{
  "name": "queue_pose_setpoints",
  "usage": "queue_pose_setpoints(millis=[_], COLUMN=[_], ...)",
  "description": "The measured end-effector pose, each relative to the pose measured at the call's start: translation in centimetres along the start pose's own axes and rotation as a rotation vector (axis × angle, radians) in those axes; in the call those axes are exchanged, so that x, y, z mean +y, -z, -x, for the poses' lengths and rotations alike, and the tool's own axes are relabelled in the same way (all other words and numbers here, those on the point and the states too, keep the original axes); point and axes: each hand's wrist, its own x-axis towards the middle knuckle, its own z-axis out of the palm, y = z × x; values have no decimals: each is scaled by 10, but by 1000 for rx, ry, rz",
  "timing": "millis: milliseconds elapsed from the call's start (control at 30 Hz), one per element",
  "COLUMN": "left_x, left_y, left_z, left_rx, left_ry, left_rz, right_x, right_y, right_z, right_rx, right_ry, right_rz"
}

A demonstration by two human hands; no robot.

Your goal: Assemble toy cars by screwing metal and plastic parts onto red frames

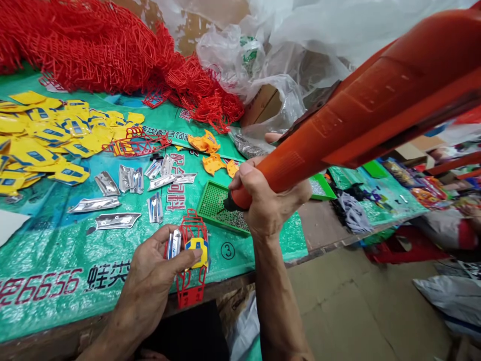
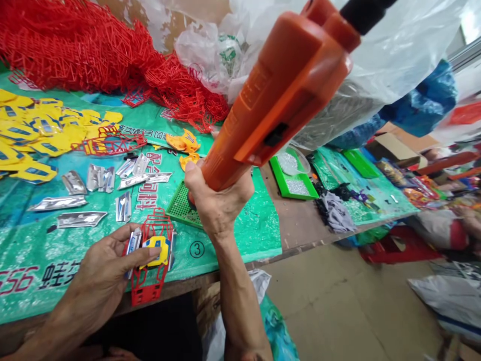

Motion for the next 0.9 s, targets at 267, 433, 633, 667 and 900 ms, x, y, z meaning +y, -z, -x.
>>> queue_pose_setpoints(millis=[267, 433, 633, 667, 900], left_x=[9, 12, 11, 10, 9], left_y=[-8, -9, -7, -7, -6], left_z=[2, 3, 1, 1, 1], left_rx=[10, 4, 6, -2, -33], left_ry=[16, 42, 23, 15, -58], left_rz=[120, 211, 170, 167, 156], right_x=[0, -7, -51, -60, -87], right_y=[-4, -4, 3, 3, 3], right_z=[-2, -5, -5, -2, 27], right_rx=[-91, -42, -114, -135, -196], right_ry=[-11, 18, 79, 73, -108], right_rz=[-42, -98, -178, -180, -258])
